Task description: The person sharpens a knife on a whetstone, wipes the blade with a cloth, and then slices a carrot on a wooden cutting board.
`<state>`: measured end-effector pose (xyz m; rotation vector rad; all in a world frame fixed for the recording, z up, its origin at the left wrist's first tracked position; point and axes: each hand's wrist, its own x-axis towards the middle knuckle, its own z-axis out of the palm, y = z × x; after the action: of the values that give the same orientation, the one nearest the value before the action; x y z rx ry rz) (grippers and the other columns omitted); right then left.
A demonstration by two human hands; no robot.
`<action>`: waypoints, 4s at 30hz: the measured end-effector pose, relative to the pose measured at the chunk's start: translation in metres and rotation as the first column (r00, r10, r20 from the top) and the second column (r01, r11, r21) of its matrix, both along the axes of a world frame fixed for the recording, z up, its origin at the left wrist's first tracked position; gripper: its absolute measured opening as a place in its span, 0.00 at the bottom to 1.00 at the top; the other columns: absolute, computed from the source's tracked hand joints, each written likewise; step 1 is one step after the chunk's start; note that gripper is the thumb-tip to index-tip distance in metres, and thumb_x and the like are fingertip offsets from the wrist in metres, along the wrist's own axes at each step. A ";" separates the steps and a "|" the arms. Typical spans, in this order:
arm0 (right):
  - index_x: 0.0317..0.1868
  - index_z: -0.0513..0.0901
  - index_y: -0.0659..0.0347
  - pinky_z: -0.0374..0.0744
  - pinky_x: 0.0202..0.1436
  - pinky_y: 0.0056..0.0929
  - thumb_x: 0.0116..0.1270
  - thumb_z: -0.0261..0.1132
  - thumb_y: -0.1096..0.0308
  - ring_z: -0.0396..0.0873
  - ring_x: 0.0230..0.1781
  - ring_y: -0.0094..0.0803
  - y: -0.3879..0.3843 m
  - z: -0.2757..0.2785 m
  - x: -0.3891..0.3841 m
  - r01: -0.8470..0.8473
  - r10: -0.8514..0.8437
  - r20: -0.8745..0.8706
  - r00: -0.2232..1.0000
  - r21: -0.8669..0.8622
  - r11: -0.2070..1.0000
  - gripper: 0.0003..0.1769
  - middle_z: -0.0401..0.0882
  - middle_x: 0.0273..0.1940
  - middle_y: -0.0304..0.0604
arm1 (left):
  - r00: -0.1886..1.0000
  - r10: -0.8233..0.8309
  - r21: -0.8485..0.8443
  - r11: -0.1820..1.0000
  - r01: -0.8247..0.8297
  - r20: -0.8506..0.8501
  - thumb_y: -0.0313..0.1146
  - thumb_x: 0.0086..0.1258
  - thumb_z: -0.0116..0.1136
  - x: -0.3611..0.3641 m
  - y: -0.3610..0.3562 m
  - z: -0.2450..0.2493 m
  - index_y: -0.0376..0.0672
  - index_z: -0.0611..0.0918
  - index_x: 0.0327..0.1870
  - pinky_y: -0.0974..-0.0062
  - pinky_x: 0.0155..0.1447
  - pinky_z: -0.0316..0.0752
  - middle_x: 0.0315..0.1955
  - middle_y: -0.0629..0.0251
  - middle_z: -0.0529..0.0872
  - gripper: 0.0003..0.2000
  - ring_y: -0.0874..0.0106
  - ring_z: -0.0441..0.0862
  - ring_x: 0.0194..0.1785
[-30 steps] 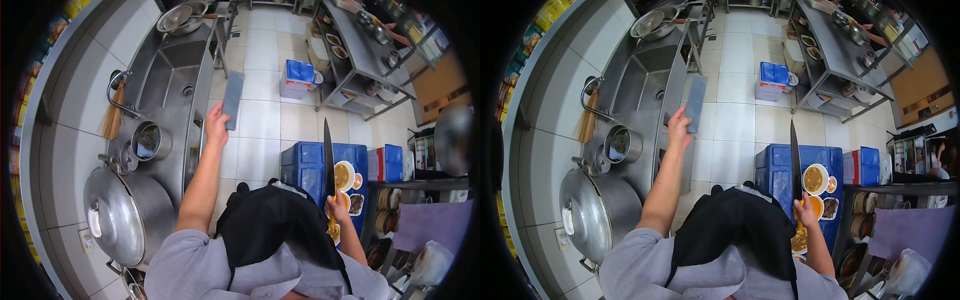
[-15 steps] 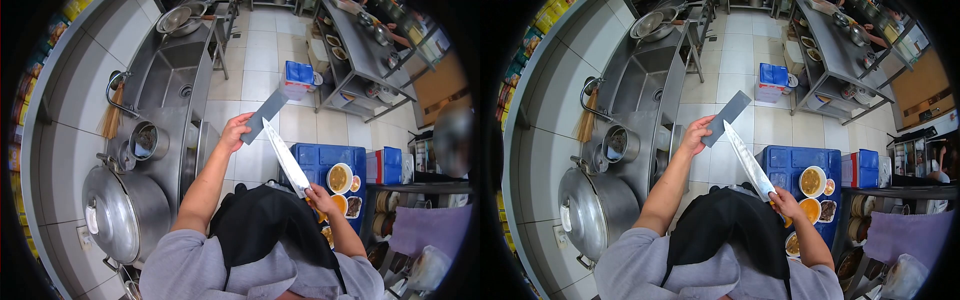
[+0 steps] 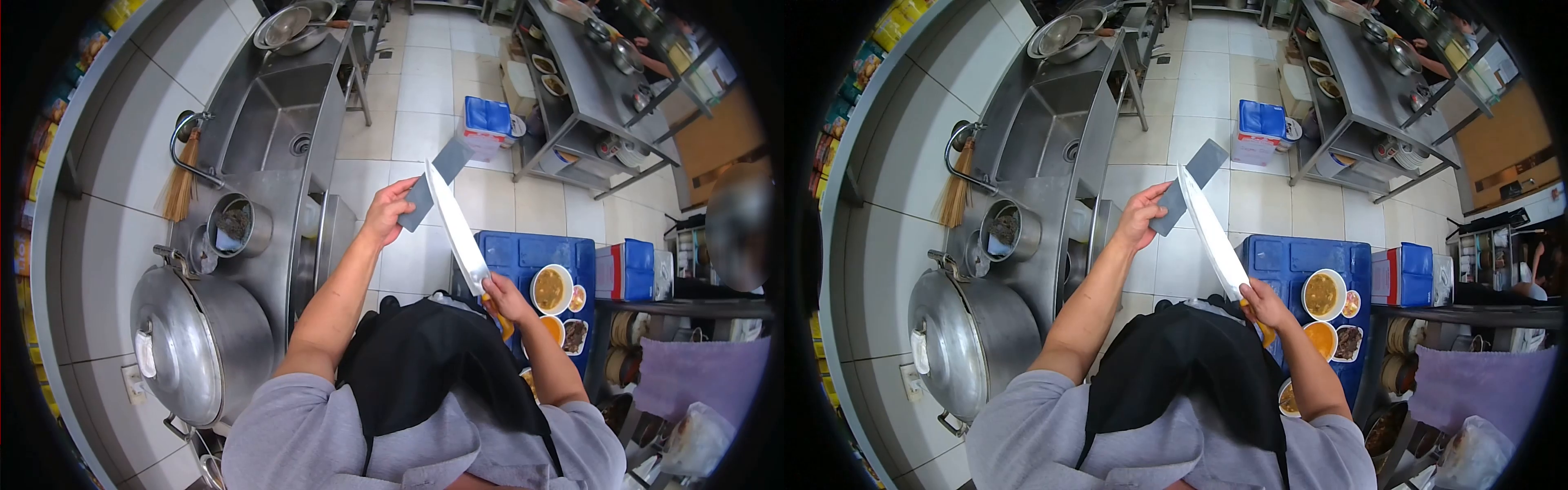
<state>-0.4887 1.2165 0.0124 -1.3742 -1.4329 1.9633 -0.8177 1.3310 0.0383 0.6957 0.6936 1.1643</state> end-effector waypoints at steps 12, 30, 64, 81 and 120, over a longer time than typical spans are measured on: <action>0.45 0.73 0.58 0.68 0.16 0.26 0.82 0.51 0.56 0.65 0.11 0.23 0.120 0.026 -0.093 0.372 -0.360 -0.146 0.922 0.068 0.926 0.14 0.70 0.22 0.38 | 0.996 0.087 -0.016 0.996 -0.087 -0.023 0.15 0.61 0.52 0.056 -0.028 -0.013 0.29 0.70 0.71 0.75 0.65 0.74 0.62 0.54 0.81 0.31 0.71 0.80 0.61; 0.75 0.69 0.26 0.79 0.44 0.46 0.79 0.54 0.53 0.79 0.40 0.47 0.108 0.064 -0.102 -0.314 -0.252 0.593 0.765 0.685 0.658 0.25 0.72 0.40 0.50 | 0.936 0.349 -0.145 0.924 -0.353 -0.054 0.13 0.60 0.50 0.059 -0.013 -0.024 0.27 0.72 0.68 0.75 0.60 0.76 0.56 0.55 0.83 0.30 0.69 0.81 0.56; 0.72 0.68 0.74 0.64 0.75 0.31 0.80 0.51 0.68 0.70 0.73 0.41 -0.104 -0.033 0.116 0.140 -0.397 0.497 0.772 0.477 0.868 0.26 0.72 0.71 0.58 | -0.002 0.899 0.866 0.421 -0.269 -0.438 0.25 0.61 0.54 -0.195 0.018 0.297 0.32 0.74 0.69 0.67 0.74 0.68 0.63 0.48 0.82 0.30 0.60 0.76 0.70; 0.75 0.70 0.58 0.78 0.61 0.31 0.76 0.59 0.68 0.83 0.58 0.33 -0.008 0.002 0.028 0.146 -0.357 0.147 0.922 0.723 0.676 0.28 0.85 0.56 0.48 | -0.529 0.455 0.514 0.857 0.040 -0.716 0.36 0.75 0.59 -0.375 -0.003 0.509 0.34 0.78 0.65 0.70 0.65 0.72 0.57 0.53 0.85 0.22 0.67 0.81 0.59; 0.39 0.71 0.58 0.74 0.24 0.23 0.84 0.48 0.49 0.74 0.20 0.21 -0.252 0.065 -0.009 0.683 -0.675 -0.118 0.728 0.052 0.728 0.21 0.75 0.26 0.36 | 0.770 -0.430 0.039 0.862 0.506 -0.472 0.28 0.69 0.69 0.176 -0.095 0.049 0.38 0.80 0.36 0.78 0.33 0.80 0.26 0.66 0.84 0.07 0.77 0.80 0.26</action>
<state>-0.4976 0.9649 0.0775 -1.4658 -0.7776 1.4227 -0.6421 1.2357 0.0869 1.2295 0.7513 0.5916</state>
